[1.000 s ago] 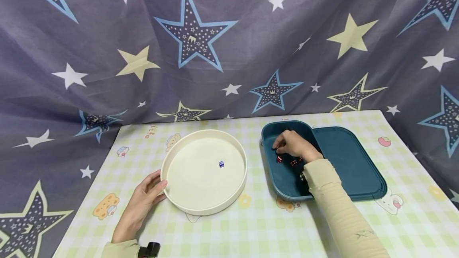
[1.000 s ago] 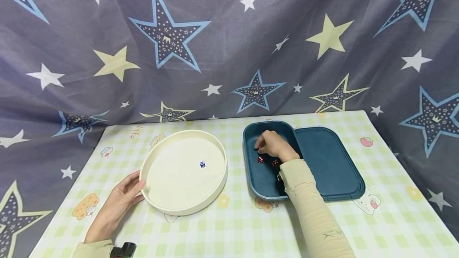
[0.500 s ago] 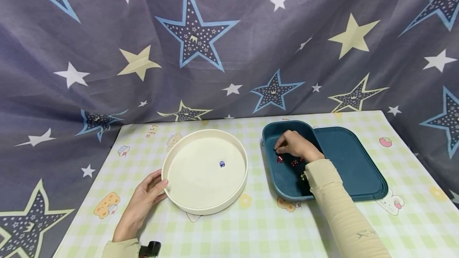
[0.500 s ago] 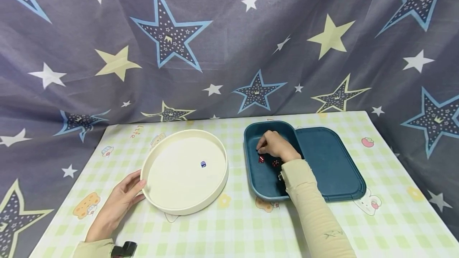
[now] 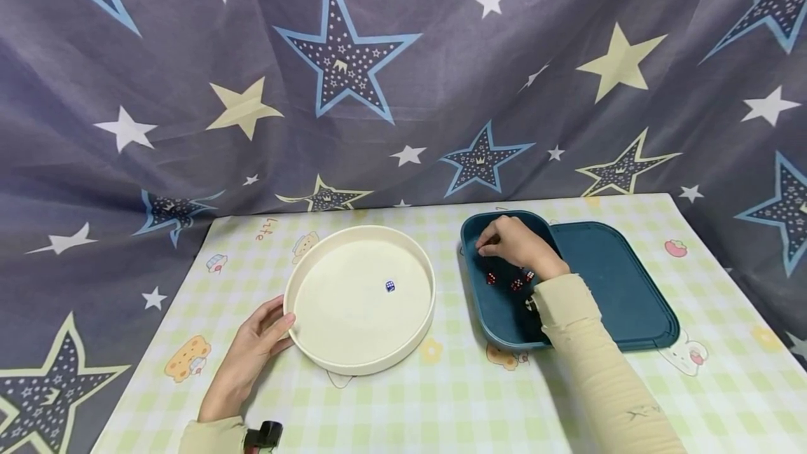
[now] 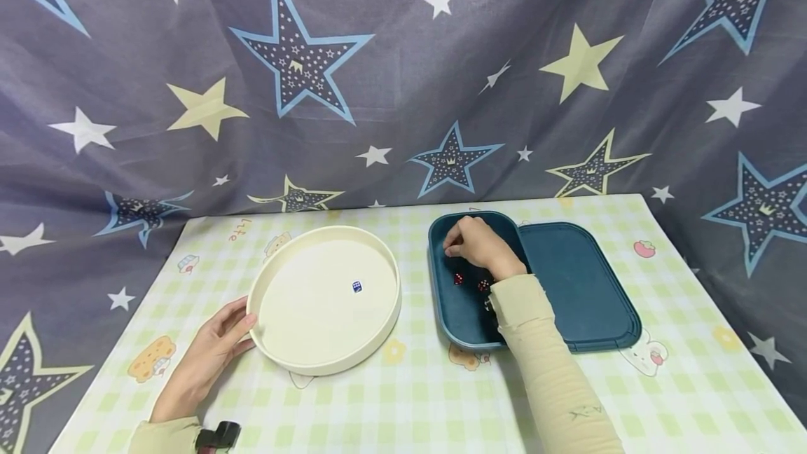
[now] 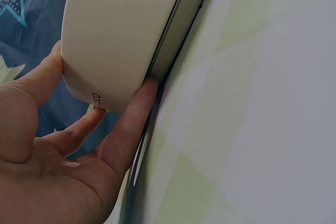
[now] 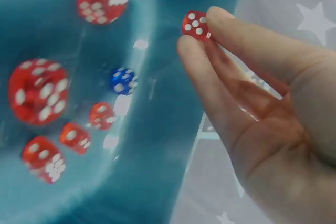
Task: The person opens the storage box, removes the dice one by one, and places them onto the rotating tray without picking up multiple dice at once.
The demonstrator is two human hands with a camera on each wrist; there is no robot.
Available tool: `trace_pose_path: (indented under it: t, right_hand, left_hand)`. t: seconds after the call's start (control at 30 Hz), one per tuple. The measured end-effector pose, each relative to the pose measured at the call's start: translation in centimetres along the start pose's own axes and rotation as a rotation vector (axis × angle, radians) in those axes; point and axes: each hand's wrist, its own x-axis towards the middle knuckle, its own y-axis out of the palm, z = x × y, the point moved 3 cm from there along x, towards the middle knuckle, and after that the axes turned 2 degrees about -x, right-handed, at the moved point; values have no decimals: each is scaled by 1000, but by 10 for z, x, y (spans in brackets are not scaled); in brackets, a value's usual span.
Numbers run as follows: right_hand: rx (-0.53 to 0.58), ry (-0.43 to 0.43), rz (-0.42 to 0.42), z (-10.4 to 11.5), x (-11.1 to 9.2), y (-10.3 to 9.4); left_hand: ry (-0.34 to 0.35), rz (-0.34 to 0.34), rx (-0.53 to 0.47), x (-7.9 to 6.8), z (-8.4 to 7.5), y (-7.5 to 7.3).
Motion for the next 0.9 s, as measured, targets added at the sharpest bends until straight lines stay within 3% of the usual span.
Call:
trace_pose_path:
  t: [0.3, 0.53, 0.9]
  right_hand:
    - [-13, -85, -67, 25, 5, -7]
    - [24, -45, -54, 42, 11, -7]
    - [43, -84, -36, 64, 23, -1]
  left_hand:
    - [2, 10, -3, 0, 0, 1]
    - [0, 7, 6, -1, 0, 1]
    - [-10, 2, 0, 0, -1, 1]
